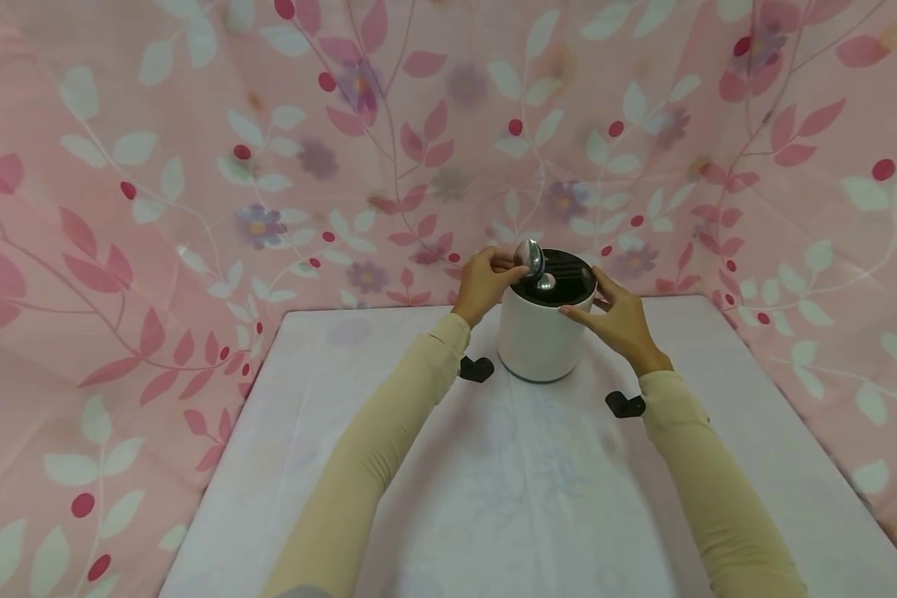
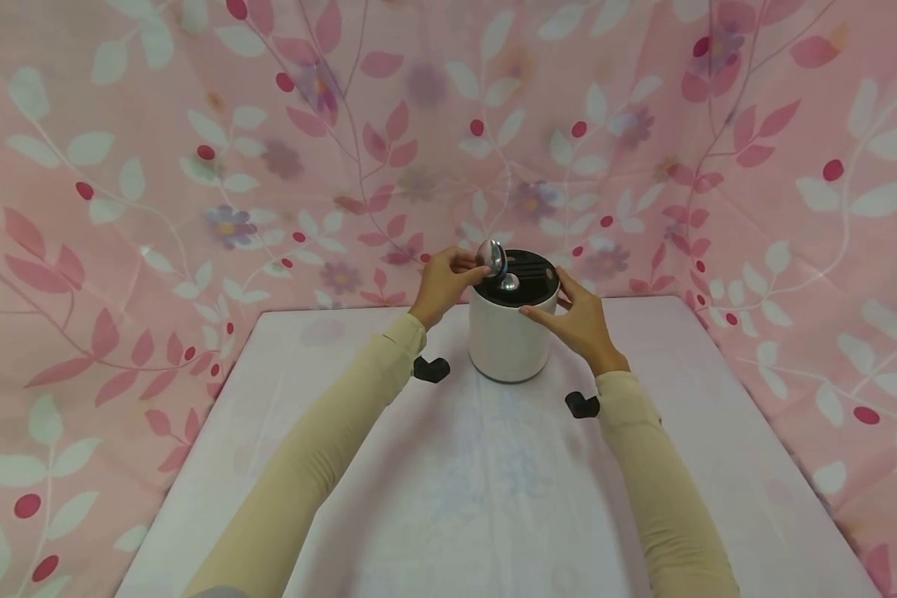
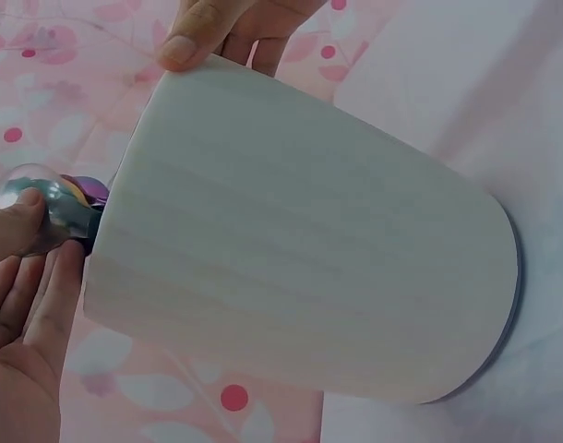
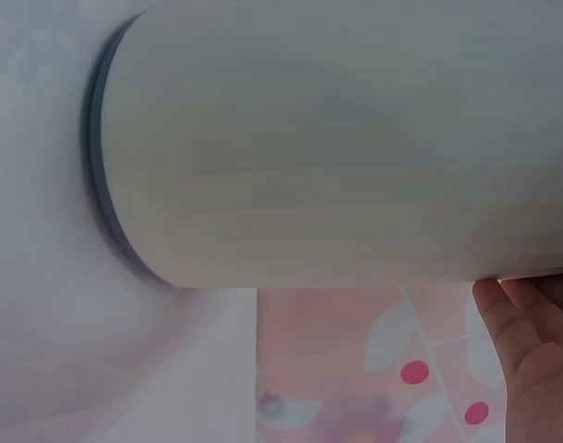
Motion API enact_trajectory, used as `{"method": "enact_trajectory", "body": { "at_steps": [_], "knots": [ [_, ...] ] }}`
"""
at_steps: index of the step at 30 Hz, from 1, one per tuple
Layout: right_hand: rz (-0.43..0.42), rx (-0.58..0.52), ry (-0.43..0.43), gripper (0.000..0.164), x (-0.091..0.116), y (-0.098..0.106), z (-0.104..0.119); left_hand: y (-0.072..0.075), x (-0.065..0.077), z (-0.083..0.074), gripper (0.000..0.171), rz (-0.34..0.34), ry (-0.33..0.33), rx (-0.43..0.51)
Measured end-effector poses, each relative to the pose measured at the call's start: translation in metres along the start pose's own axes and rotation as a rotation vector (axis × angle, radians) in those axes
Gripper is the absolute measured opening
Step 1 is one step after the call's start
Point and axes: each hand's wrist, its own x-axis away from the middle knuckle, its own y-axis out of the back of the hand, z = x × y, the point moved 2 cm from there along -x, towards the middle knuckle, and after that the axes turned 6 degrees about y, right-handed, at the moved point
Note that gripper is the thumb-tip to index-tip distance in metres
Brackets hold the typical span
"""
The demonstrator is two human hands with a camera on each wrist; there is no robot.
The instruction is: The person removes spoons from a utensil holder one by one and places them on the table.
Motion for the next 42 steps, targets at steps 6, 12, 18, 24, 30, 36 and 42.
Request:
{"method": "enact_trajectory", "body": {
  "at_steps": [6, 12, 18, 24, 30, 36, 42],
  "knots": [
    [-0.004, -0.007, 0.006, 0.095, 0.001, 0.001, -0.001, -0.002, -0.001, 0.002, 0.027, 0.046, 0.045, 0.166],
    [0.008, -0.005, -0.005, 0.095, 0.002, -0.001, -0.005, -0.001, 0.001, 0.004, 0.025, 0.075, 0.060, 0.250],
    [0.000, -0.017, 0.010, 0.094, 0.003, -0.001, -0.005, -0.002, 0.002, 0.003, 0.027, 0.107, 0.080, 0.300],
    [-0.005, -0.014, 0.019, 0.094, 0.002, 0.000, -0.003, -0.002, 0.002, 0.000, 0.028, 0.111, 0.070, 0.285],
    [-0.004, -0.004, 0.009, 0.095, 0.000, 0.001, -0.003, -0.002, 0.002, -0.005, 0.023, 0.121, 0.062, 0.193],
    [0.010, -0.001, 0.005, 0.095, 0.000, 0.002, -0.005, -0.006, 0.005, -0.010, 0.033, 0.177, 0.038, 0.097],
    [0.009, 0.003, 0.011, 0.094, 0.001, 0.002, -0.004, -0.015, 0.010, -0.017, 0.034, 0.221, -0.047, -0.105]
  ]
}}
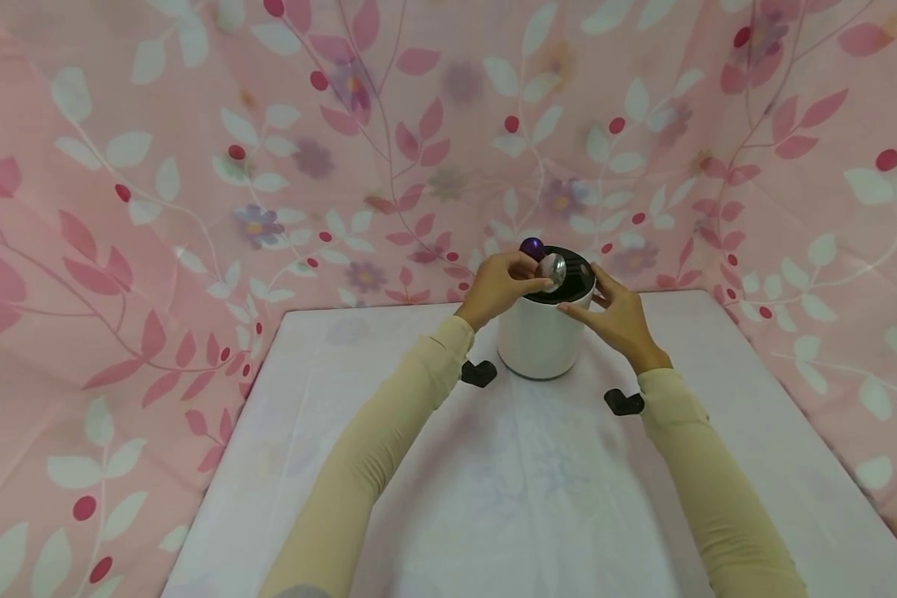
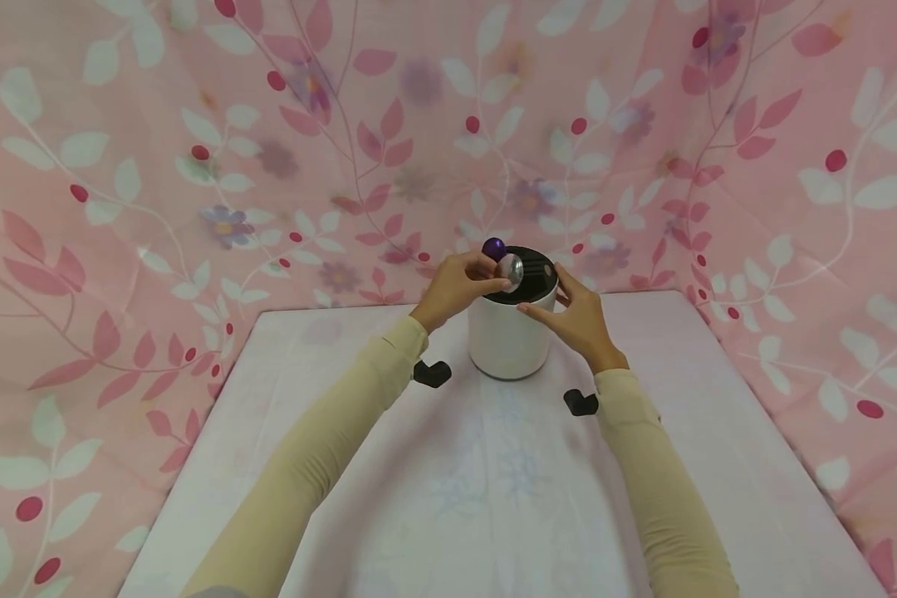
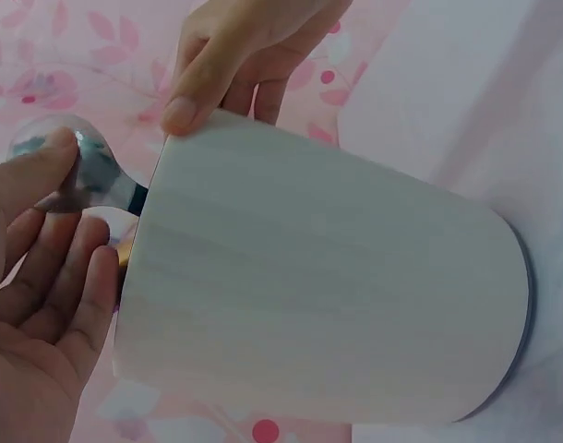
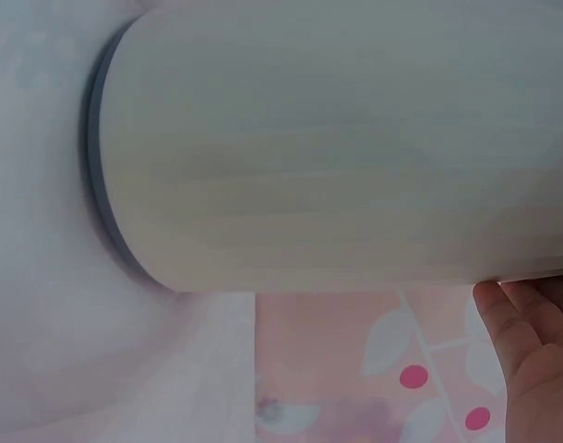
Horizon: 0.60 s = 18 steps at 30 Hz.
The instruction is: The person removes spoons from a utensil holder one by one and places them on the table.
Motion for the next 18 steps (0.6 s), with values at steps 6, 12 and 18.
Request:
{"method": "enact_trajectory", "body": {
  "at_steps": [6, 12, 18],
  "knots": [
    [-0.003, 0.004, 0.002, 0.095, -0.0009, -0.0005, 0.0028, -0.0021, 0.0030, -0.0028, 0.025, 0.025, -0.012, 0.043],
    [-0.004, 0.002, 0.003, 0.094, 0.0008, -0.0010, 0.0027, -0.0020, 0.0058, -0.0023, 0.021, 0.080, 0.032, 0.221],
    [-0.001, 0.008, -0.001, 0.093, 0.0009, -0.0023, 0.0010, 0.0008, 0.0062, -0.0085, 0.024, 0.066, -0.007, 0.241]
  ]
}}
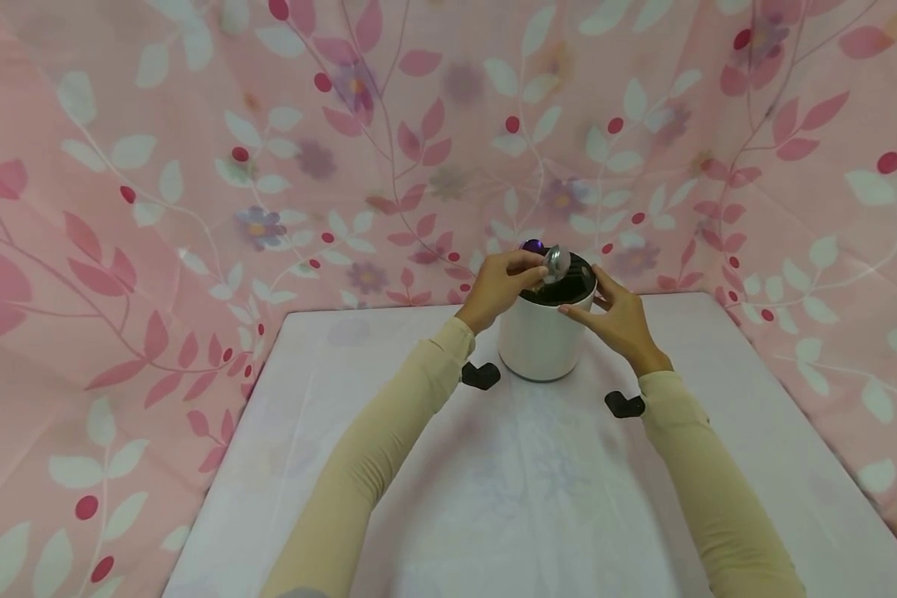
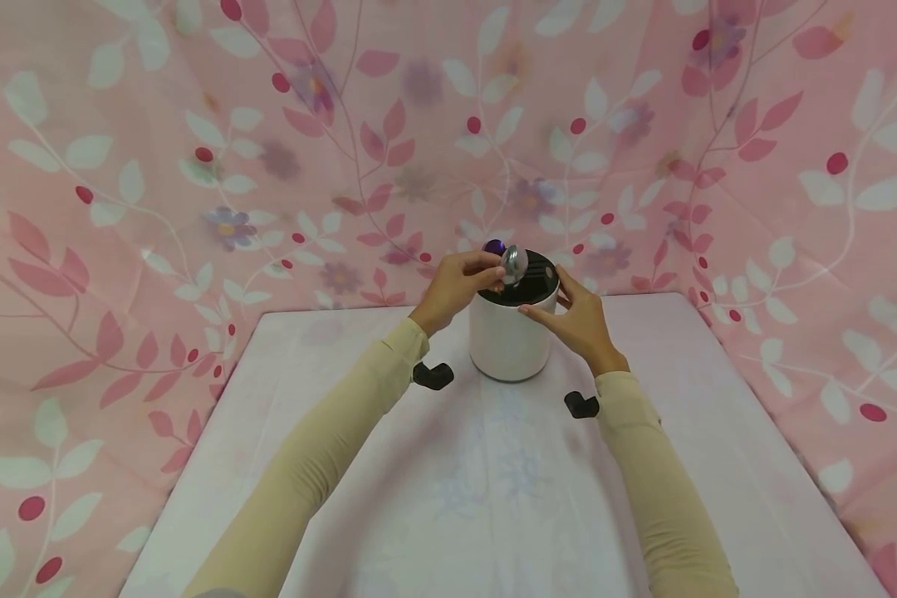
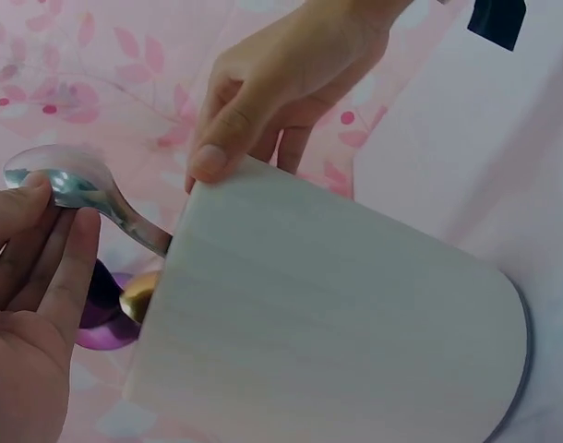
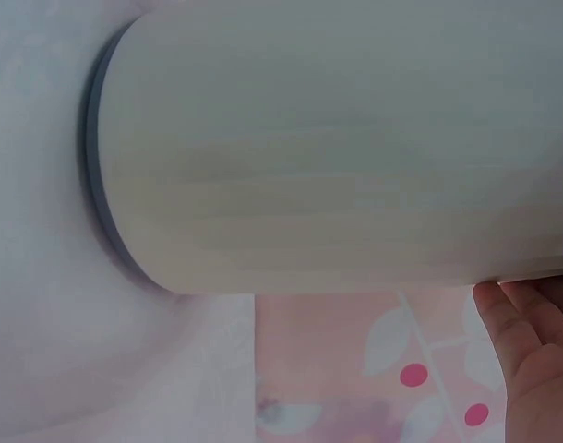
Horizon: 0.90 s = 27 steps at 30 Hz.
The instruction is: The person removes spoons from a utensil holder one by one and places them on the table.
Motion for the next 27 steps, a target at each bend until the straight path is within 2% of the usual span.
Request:
{"method": "enact_trajectory", "body": {
  "at_steps": [8, 15, 18, 23, 27],
  "knots": [
    [-0.015, -0.009, 0.007, 0.091, 0.000, 0.000, 0.001, 0.001, 0.000, -0.023, 0.026, -0.031, -0.041, 0.076],
    [-0.008, -0.018, 0.003, 0.090, -0.001, 0.000, 0.000, 0.005, 0.000, -0.050, 0.025, -0.063, -0.117, 0.149],
    [-0.006, -0.018, 0.005, 0.090, -0.001, 0.001, 0.000, 0.009, 0.002, -0.068, 0.023, -0.074, -0.125, 0.159],
    [-0.008, -0.010, 0.009, 0.091, -0.002, 0.001, -0.001, 0.016, 0.009, -0.108, 0.022, -0.086, -0.153, 0.175],
    [-0.006, -0.005, 0.008, 0.091, -0.002, 0.001, -0.001, 0.023, 0.014, -0.130, 0.020, -0.087, -0.192, 0.209]
  ]
}}
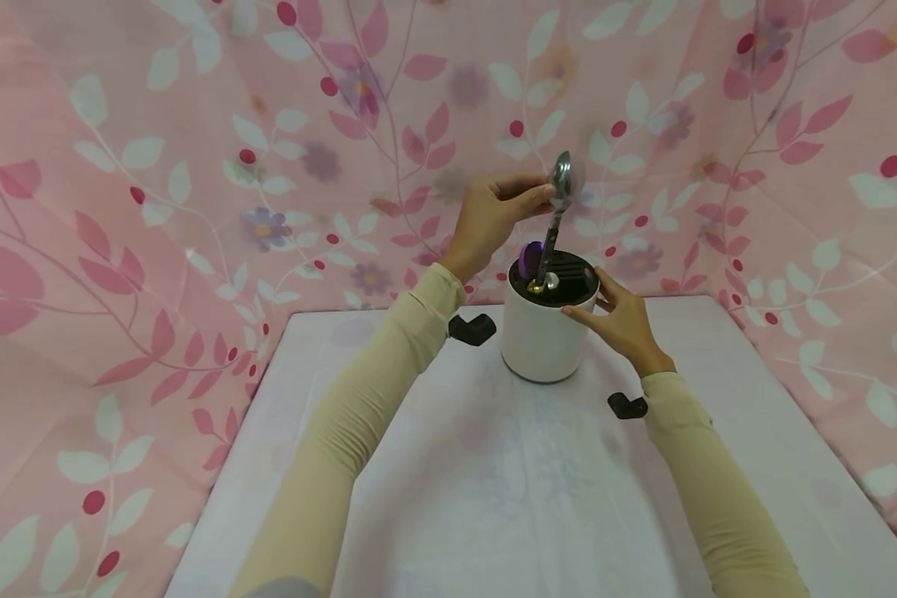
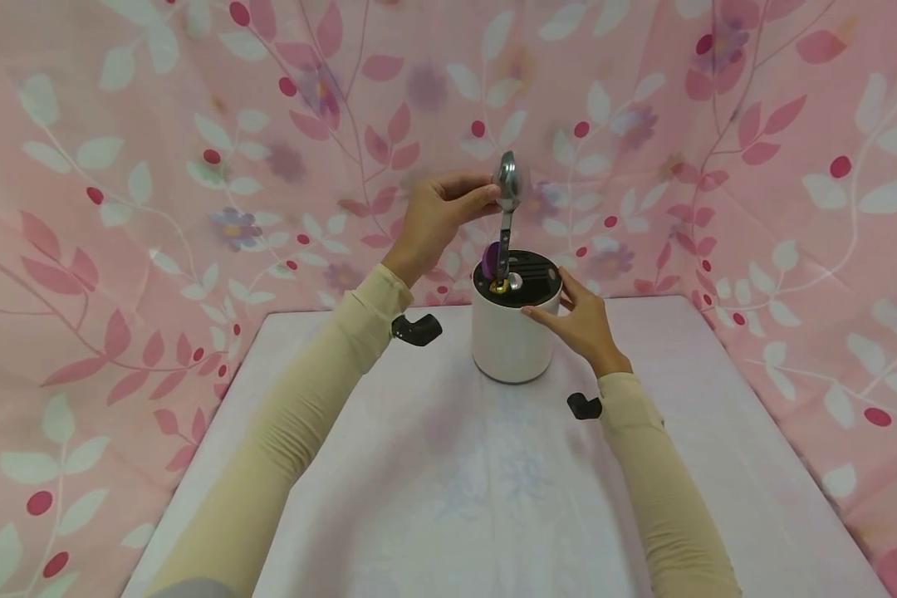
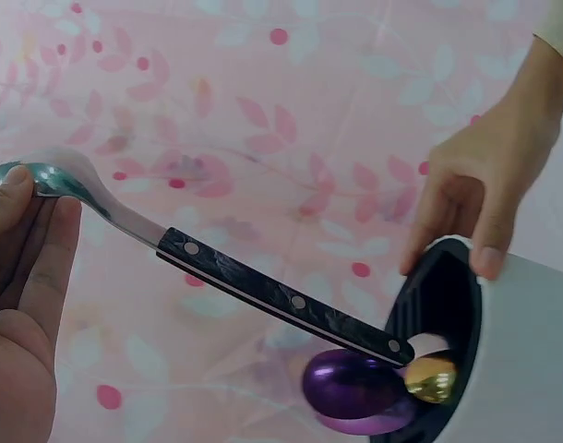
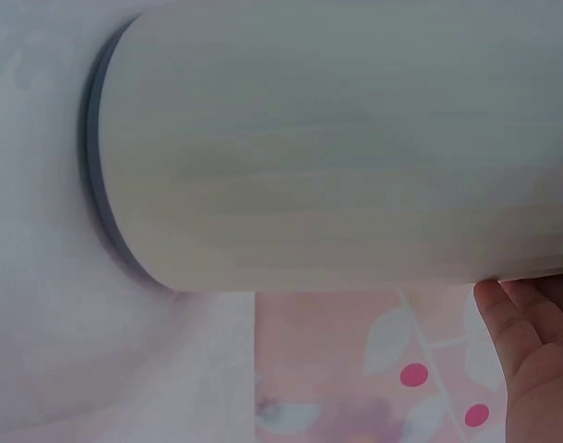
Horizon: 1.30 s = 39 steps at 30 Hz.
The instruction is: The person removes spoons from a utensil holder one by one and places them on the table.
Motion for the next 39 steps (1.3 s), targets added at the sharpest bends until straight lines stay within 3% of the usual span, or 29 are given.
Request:
{"method": "enact_trajectory", "body": {
  "at_steps": [6, 18, 29, 34, 39],
  "knots": [
    [0.007, -0.004, -0.007, 0.093, 0.001, 0.001, 0.001, 0.013, -0.003, -0.010, 0.019, -0.036, -0.060, 0.075],
    [0.004, 0.012, -0.006, 0.093, 0.004, 0.001, 0.000, 0.061, -0.007, 0.026, 0.021, -0.125, -0.050, 0.132],
    [-0.011, 0.000, -0.008, 0.092, 0.003, -0.001, -0.001, 0.108, 0.002, 0.052, 0.021, -0.241, 0.023, 0.174],
    [-0.018, 0.004, -0.012, 0.092, 0.002, -0.003, -0.001, 0.131, 0.010, 0.065, 0.024, -0.304, 0.105, 0.189],
    [-0.023, 0.007, -0.013, 0.093, 0.001, -0.004, -0.002, 0.145, 0.021, 0.081, 0.025, -0.344, 0.173, 0.180]
  ]
}}
